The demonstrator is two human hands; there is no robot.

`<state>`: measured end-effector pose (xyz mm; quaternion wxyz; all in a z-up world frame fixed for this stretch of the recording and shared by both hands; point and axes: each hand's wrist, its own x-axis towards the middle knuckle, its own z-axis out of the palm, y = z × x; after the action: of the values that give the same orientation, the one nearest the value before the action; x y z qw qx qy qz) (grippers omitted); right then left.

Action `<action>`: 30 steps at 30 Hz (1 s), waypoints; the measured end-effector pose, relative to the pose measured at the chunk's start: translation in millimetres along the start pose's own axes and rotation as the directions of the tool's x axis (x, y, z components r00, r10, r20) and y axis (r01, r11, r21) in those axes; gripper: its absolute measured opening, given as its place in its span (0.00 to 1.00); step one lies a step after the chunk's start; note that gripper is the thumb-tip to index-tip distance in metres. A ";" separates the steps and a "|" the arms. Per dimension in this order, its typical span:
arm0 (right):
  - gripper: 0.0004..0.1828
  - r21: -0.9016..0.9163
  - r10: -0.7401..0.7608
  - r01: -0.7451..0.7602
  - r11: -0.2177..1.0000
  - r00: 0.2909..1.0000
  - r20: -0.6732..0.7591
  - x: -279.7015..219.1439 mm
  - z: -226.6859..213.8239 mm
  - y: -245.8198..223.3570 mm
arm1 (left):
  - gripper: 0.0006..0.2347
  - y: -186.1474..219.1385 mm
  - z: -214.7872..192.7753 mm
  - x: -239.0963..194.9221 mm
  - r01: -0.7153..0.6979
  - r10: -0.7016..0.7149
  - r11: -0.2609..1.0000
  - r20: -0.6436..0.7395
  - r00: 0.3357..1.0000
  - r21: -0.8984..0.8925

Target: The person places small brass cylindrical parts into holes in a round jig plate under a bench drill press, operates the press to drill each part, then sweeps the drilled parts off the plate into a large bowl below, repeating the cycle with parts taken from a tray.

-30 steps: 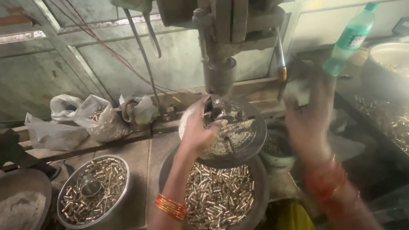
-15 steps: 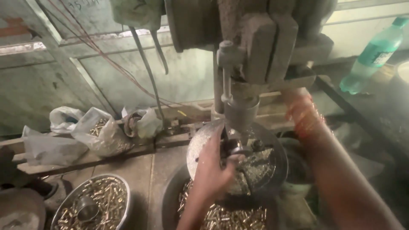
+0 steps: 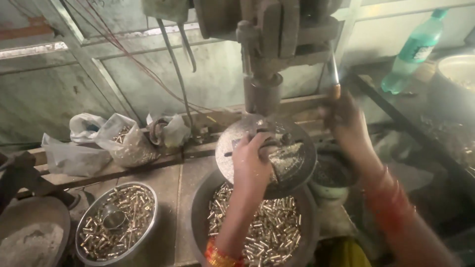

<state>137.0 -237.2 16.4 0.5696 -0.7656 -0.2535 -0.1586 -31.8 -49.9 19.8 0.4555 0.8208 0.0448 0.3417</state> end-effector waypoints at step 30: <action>0.14 0.039 0.178 -0.197 0.980 0.942 0.284 -253.9 51.4 69.8 | 0.11 5.9 -5.7 -19.3 0.246 -0.261 0.964 0.162 0.952 0.104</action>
<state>-34.1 -256.4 -189.3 0.5661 -0.7813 -0.2624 0.0145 -51.3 -56.6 16.4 0.4636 0.8530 0.1239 0.2052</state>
